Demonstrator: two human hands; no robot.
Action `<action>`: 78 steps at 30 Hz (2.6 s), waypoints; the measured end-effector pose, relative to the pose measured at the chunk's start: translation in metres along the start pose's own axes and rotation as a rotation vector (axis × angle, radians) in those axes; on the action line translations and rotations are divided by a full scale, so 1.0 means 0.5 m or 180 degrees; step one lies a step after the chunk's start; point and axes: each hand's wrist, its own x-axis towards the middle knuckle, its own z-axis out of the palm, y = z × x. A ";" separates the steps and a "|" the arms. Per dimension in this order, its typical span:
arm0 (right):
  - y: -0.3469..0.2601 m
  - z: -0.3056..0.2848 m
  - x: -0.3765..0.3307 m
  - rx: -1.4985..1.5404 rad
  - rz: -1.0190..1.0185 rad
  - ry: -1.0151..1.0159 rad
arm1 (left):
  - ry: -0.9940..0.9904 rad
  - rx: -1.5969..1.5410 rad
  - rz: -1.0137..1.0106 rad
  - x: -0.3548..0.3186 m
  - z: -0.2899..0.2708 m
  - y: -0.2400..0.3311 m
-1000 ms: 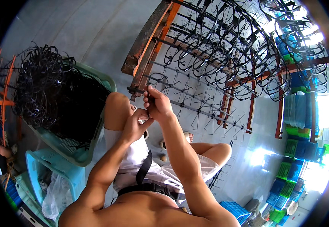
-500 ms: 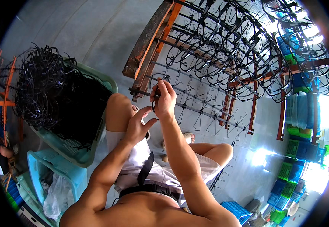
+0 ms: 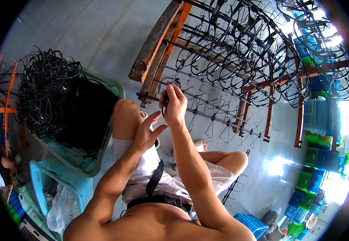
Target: The person sits on a stool and repeatedly picks up black wire loops from a green basket, then attaches them to a metal rack with vertical prongs. The person handles the wire loops one at a time, bending and hooking them onto the rack structure.
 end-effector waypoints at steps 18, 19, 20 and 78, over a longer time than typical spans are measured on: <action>-0.035 0.006 -0.032 -0.0210 0.0511 -0.0348 | -0.0171 -0.1581 -0.0715 0.013 0.012 -0.003; -0.027 0.004 -0.025 -0.0249 0.0362 -0.0279 | -0.0132 -0.1779 -0.0741 0.017 0.021 -0.024; -0.026 0.005 -0.016 -0.0249 0.0387 -0.0243 | 0.0011 -0.1671 -0.0503 0.019 0.033 -0.038; 0.101 0.314 -0.148 -0.1593 0.1023 -0.3158 | 0.1715 0.3559 0.1399 -0.195 -0.455 0.232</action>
